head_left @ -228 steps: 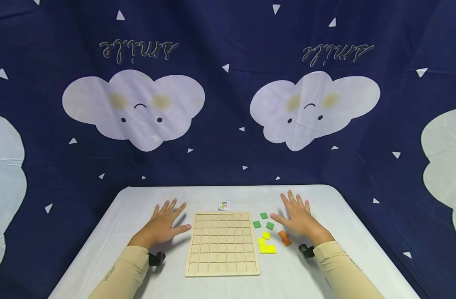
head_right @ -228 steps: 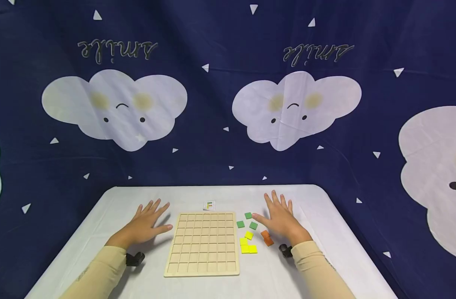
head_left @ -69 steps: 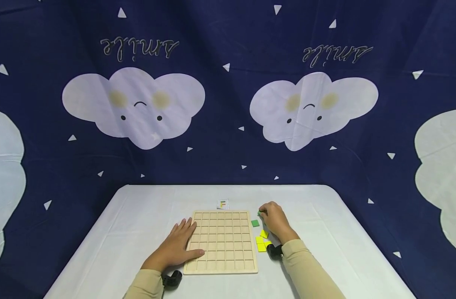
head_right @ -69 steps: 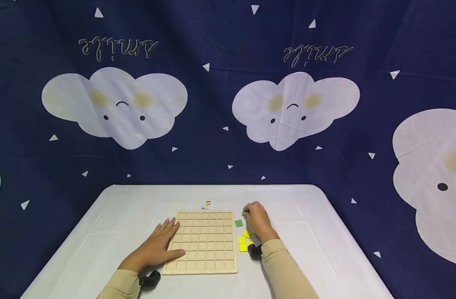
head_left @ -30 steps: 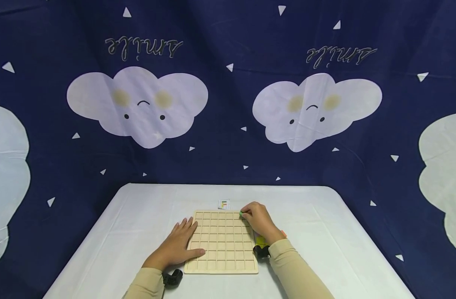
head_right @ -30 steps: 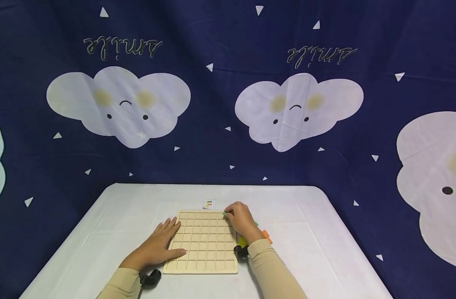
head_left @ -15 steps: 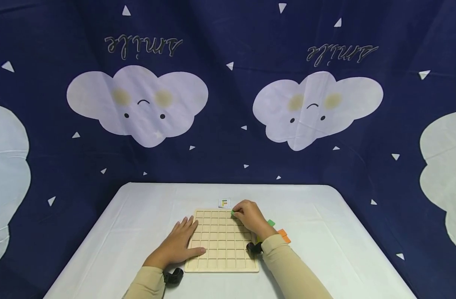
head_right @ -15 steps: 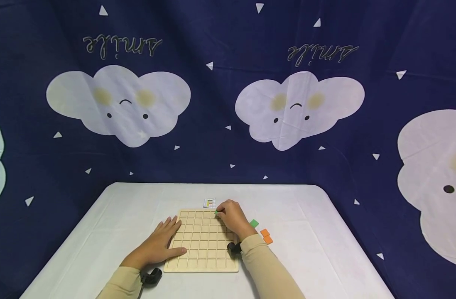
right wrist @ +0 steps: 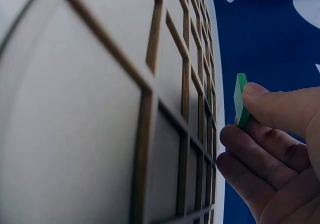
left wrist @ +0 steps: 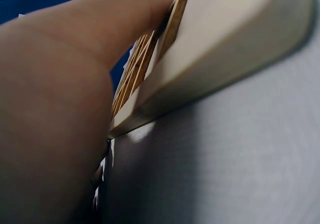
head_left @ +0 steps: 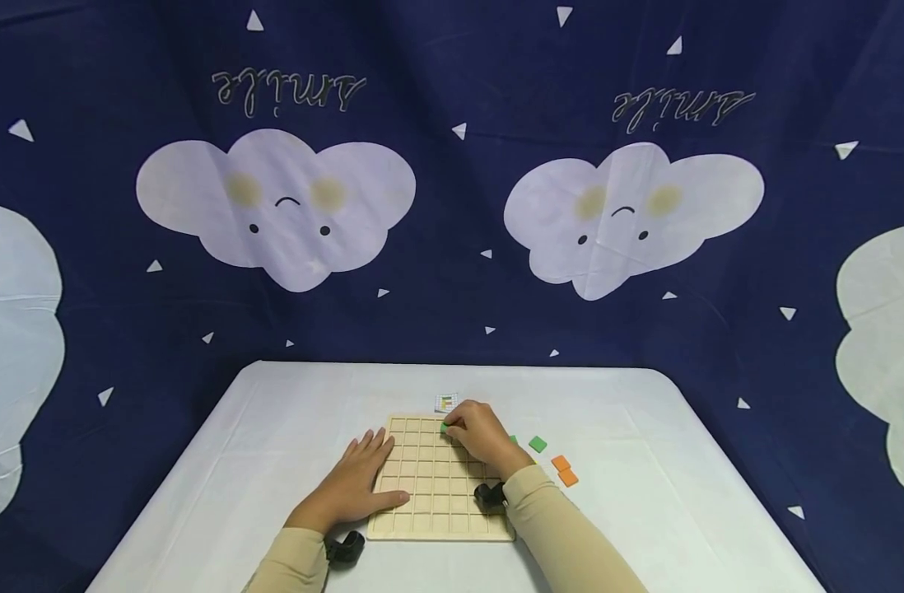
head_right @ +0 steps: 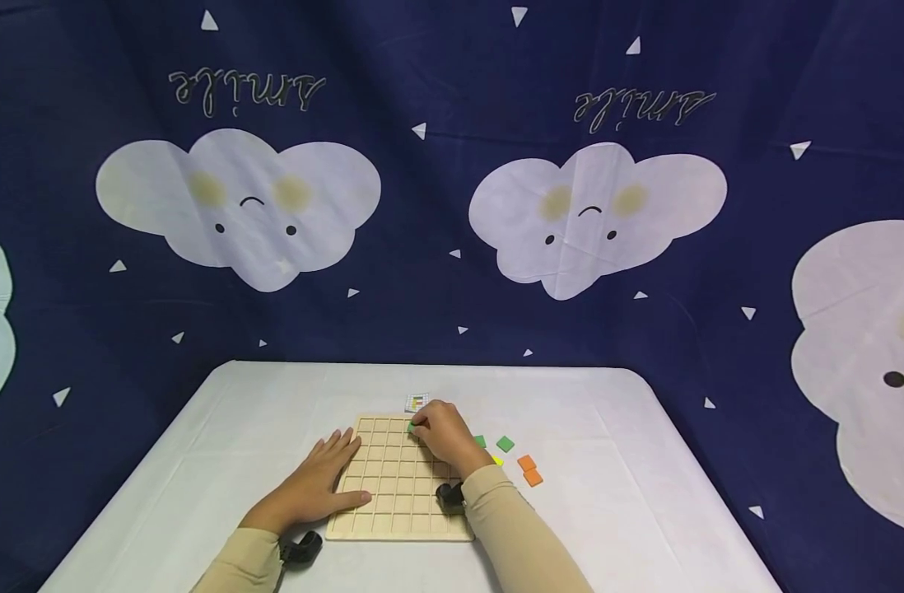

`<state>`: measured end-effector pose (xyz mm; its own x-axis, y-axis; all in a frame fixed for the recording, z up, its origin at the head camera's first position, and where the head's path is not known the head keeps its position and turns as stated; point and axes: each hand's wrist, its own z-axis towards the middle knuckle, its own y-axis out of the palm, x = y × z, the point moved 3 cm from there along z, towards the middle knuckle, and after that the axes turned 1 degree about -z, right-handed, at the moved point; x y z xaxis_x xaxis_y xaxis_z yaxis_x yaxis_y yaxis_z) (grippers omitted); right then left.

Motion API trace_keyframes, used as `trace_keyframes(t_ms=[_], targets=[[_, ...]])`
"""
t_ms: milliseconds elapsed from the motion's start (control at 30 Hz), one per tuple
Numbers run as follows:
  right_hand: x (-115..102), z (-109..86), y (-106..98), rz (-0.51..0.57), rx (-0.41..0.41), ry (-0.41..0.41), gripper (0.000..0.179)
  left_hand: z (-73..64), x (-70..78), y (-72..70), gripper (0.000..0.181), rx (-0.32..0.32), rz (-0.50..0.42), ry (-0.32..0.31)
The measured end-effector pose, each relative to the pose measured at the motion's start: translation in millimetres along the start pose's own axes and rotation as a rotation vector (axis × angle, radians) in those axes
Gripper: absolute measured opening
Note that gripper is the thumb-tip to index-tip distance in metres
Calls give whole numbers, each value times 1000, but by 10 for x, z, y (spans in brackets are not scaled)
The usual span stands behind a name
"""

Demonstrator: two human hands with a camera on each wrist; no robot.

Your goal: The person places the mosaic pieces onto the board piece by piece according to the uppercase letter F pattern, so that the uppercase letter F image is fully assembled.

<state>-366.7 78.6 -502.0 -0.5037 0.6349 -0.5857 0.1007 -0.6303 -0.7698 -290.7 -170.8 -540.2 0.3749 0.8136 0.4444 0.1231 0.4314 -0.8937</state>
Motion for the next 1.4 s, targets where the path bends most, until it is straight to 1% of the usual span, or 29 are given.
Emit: trace_keyframes(t_ms=[133,300,500,700,900,1067,1167,1400], targets=[[-46,11,66,3,-7,-22,8,-16,1,-5,110,2,-6,8],[-109,32,134,3,-36,-37,9,-27,-1,-5,111,-4,-6,2],[-199,55,167,-41,-49,-58,10,-26,7,-19,110,-4,-10,-5],[-273,82,218,-94,-64,-69,12,-35,20,-30,109,12,-19,13],[-279,110,275,-123,-61,-38,11,-38,21,-17,108,30,-24,30],[-277,120,290,-122,-57,-24,12,-28,18,-17,109,19,-18,14],[-280,123,294,-119,-60,-23,13,-21,15,-13,110,4,3,1],[-282,120,298,-124,-63,-18,14,-15,7,-5,109,2,3,0]])
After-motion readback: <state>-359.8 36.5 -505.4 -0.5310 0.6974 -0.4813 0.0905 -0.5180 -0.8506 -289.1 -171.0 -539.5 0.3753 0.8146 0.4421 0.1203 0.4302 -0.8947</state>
